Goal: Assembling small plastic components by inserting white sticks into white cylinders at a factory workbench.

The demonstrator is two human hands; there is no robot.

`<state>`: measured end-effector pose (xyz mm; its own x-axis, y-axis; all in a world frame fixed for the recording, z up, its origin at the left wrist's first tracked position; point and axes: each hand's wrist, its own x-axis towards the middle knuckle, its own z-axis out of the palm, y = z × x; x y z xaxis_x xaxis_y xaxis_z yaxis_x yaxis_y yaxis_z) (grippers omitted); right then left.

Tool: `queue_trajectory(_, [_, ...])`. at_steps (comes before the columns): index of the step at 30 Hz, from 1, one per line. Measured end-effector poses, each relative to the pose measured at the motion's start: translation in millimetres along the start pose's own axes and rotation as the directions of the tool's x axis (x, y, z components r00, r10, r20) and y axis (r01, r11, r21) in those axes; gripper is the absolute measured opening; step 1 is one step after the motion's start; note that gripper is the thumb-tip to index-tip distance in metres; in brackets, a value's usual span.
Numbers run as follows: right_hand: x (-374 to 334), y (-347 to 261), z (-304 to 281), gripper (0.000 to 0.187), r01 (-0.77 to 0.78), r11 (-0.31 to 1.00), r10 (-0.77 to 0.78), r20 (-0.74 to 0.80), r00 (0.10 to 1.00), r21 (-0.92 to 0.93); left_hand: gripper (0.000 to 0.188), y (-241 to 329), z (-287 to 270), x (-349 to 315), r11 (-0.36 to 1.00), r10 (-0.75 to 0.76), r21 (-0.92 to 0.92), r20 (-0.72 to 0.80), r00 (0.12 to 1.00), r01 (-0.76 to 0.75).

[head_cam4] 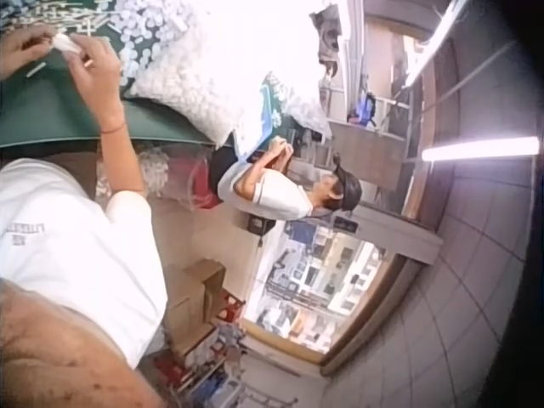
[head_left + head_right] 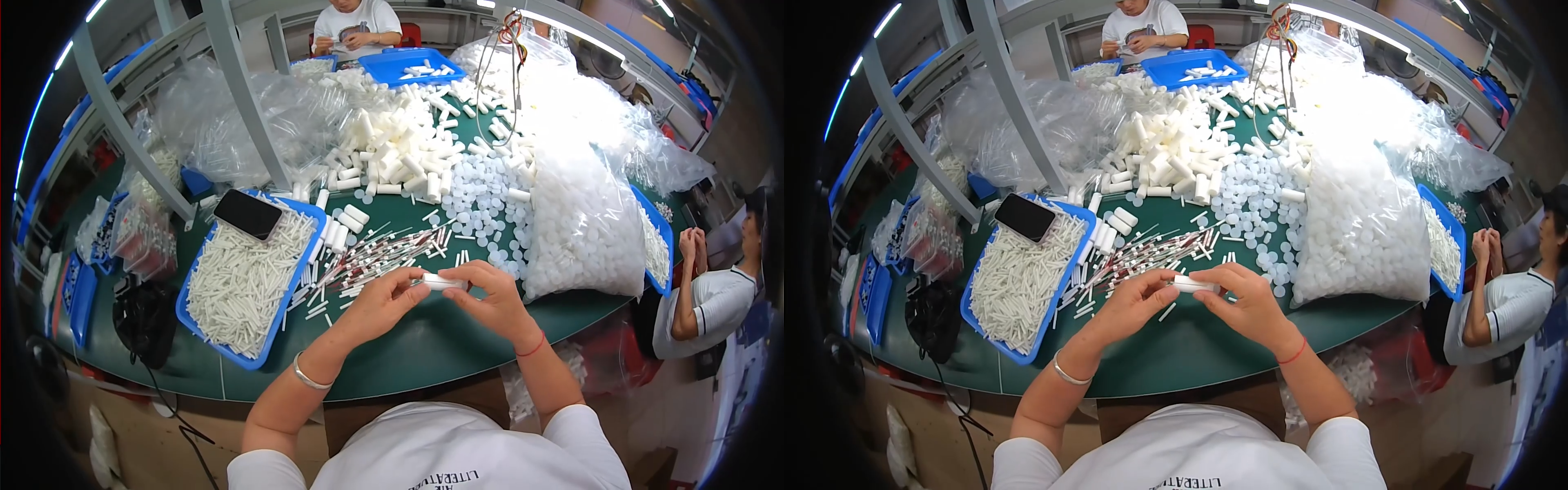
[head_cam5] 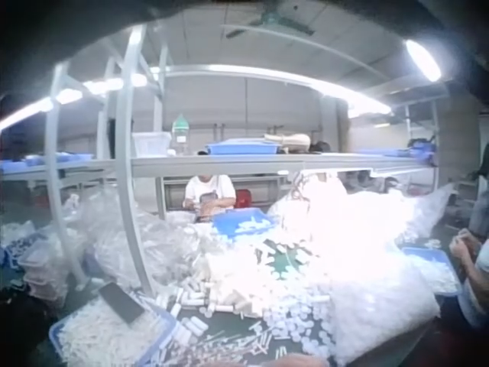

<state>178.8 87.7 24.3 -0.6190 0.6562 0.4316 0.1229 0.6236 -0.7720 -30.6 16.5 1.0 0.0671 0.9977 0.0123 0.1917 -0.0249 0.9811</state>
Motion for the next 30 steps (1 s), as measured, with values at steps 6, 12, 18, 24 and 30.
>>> queue_trajectory(6, [-2.3,1.6,4.3,0.025,0.165,0.963,-0.139,0.13,0.982,-0.214,0.028,9.6,0.4,-6.9,0.914,0.048,0.404,-0.024,0.999,-0.035])
queue_trajectory(12, [-7.3,8.9,30.5,0.038,0.168,0.963,-0.141,0.14,0.98,-0.209,0.047,13.8,11.4,-0.1,0.913,-0.106,0.396,0.002,0.994,0.096])
queue_trajectory(18, [1.1,-0.3,21.7,0.046,-0.18,0.983,0.167,0.208,0.964,0.046,0.036,-17.2,6.1,5.2,0.971,-0.223,0.098,0.059,0.973,0.217])
queue_trajectory(24, [0.0,22.1,29.2,0.022,-0.162,0.919,0.142,0.081,0.987,0.36,0.035,-16.6,23.0,6.9,0.965,-0.073,-0.252,0.027,0.997,0.077])
queue_trajectory(30, [3.4,18.4,41.4,0.036,-0.433,0.463,0.278,0.337,0.899,0.773,0.044,-3.1,32.9,-1.9,0.949,-0.151,-0.275,0.027,0.988,0.152])
